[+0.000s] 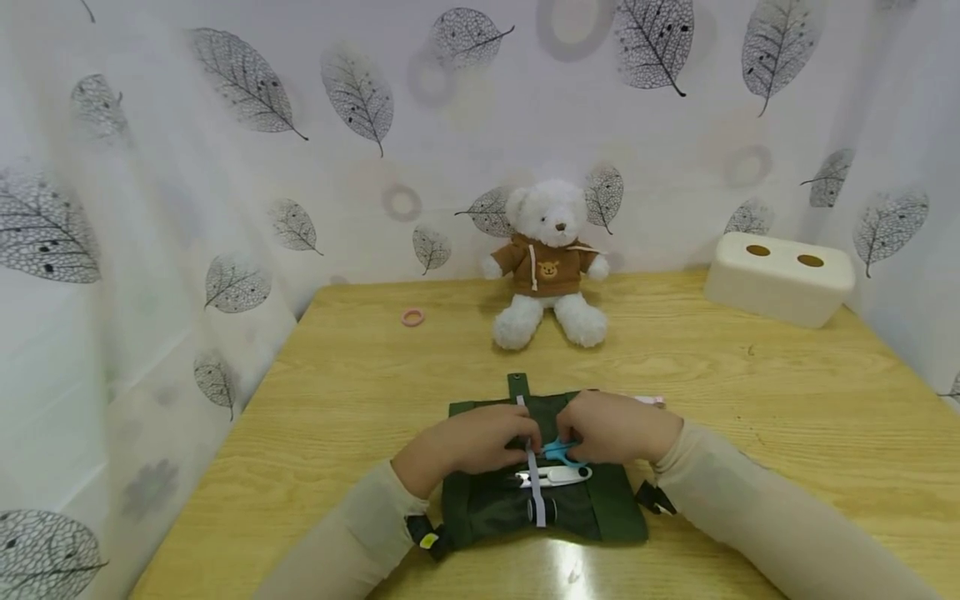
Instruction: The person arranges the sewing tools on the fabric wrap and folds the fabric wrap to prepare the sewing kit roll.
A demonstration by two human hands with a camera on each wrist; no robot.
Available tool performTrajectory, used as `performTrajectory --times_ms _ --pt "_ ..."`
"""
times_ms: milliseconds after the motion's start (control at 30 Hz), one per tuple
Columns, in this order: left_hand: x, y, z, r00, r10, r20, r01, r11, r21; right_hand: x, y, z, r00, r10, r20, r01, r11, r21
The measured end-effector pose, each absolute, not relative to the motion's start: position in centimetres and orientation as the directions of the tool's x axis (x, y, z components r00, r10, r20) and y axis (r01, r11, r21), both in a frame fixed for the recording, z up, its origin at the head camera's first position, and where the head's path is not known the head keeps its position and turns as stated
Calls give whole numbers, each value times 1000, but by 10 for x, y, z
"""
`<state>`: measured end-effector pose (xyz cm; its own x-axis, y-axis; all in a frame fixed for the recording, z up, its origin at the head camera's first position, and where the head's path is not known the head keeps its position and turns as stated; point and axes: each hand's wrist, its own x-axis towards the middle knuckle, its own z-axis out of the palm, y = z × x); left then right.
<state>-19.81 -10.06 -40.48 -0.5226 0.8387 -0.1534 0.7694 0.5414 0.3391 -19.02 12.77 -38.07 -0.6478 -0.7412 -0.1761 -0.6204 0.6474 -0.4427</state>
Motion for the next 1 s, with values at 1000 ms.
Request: performTrajectory --times_ms 1000 --pt "-204 -106 -394 -512 844 -159 783 534 317 -201 144 -382 -660 -738 -141 -619 641 -454"
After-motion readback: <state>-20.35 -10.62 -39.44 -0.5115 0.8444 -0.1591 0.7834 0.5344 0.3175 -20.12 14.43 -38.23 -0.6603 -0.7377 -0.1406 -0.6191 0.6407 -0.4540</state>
